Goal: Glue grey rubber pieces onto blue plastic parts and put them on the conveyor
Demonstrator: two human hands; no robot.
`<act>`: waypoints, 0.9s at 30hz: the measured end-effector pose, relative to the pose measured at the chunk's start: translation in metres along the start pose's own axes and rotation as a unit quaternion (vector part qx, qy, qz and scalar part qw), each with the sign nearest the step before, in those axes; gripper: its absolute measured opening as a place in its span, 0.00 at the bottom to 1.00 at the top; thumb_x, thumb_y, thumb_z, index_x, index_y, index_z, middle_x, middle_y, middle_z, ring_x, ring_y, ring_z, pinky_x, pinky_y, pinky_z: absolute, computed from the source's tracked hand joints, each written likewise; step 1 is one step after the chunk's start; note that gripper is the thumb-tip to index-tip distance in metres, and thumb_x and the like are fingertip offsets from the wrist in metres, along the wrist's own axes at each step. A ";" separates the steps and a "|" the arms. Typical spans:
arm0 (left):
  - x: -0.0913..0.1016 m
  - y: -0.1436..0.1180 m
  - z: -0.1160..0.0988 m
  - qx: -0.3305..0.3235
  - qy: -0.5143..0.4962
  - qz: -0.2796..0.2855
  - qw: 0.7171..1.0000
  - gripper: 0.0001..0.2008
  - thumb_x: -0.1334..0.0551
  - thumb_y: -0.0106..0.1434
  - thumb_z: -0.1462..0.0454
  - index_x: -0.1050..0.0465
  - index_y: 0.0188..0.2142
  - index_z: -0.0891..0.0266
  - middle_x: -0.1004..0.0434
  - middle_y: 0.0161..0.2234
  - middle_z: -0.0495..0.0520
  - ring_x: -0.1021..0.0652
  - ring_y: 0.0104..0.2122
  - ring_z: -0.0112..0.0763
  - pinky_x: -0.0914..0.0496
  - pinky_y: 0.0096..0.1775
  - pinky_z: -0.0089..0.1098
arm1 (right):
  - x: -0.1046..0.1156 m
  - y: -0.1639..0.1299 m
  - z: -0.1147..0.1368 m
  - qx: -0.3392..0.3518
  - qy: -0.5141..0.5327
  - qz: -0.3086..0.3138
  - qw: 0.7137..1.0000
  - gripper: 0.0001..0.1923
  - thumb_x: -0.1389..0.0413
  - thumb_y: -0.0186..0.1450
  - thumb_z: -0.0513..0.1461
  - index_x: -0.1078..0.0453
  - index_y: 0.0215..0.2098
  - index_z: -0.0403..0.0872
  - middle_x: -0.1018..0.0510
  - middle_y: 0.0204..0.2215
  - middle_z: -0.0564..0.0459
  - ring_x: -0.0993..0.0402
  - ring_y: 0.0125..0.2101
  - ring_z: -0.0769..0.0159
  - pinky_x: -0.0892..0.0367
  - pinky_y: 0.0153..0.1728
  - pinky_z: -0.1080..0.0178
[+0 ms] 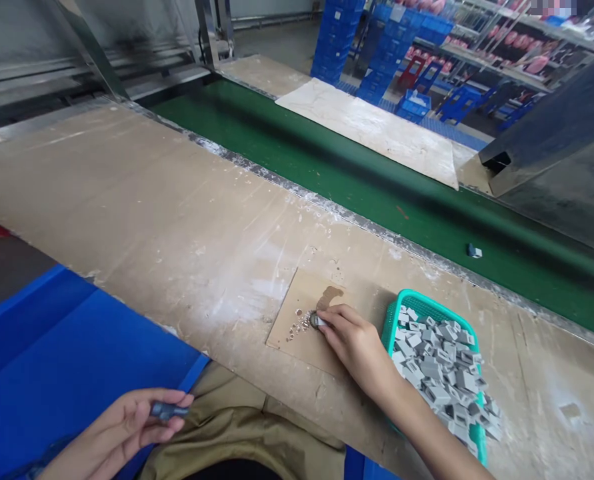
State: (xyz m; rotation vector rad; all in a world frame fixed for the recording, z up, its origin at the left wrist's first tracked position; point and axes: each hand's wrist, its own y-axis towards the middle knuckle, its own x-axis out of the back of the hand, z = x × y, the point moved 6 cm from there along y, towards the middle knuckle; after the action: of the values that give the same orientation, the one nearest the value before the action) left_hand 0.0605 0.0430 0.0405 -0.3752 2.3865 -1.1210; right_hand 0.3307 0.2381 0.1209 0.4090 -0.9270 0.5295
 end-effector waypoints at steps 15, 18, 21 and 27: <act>-0.162 0.016 -0.022 -0.056 -0.252 0.184 0.948 0.13 0.28 0.47 0.69 0.24 0.34 0.63 0.21 0.33 0.52 0.21 0.36 0.31 0.28 0.44 0.30 | 0.030 -0.022 0.053 -0.224 0.287 0.009 0.931 0.11 0.37 0.54 0.45 0.24 0.31 0.47 0.18 0.29 0.46 0.20 0.28 0.59 0.23 0.30 0.63; -0.174 0.017 -0.023 -0.058 -0.244 0.179 0.951 0.14 0.26 0.44 0.68 0.23 0.32 0.63 0.20 0.33 0.53 0.22 0.33 0.27 0.28 0.38 0.26 | 0.027 -0.025 0.055 -0.224 0.288 0.007 0.931 0.10 0.36 0.54 0.44 0.24 0.31 0.47 0.18 0.30 0.46 0.20 0.28 0.58 0.23 0.31 0.62; -0.174 0.016 -0.025 -0.093 -0.204 0.134 0.965 0.15 0.25 0.41 0.66 0.22 0.31 0.63 0.19 0.31 0.54 0.22 0.34 0.30 0.28 0.37 0.26 | 0.022 -0.027 0.054 -0.223 0.305 0.018 0.925 0.09 0.36 0.53 0.43 0.24 0.31 0.47 0.18 0.30 0.47 0.20 0.29 0.58 0.23 0.31 0.61; -0.172 0.021 -0.035 -0.211 -0.067 0.064 0.973 0.08 0.27 0.42 0.67 0.22 0.25 0.62 0.18 0.29 0.55 0.20 0.32 0.39 0.25 0.39 0.34 | 0.013 -0.026 0.054 -0.207 0.291 0.035 0.933 0.09 0.37 0.54 0.43 0.25 0.31 0.47 0.18 0.30 0.47 0.20 0.30 0.58 0.23 0.32 0.61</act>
State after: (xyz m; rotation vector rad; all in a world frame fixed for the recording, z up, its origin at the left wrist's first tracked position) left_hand 0.1873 0.1532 0.0955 -0.4135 2.4765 -0.5068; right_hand 0.3172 0.1911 0.1583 -0.1671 -0.4557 0.4663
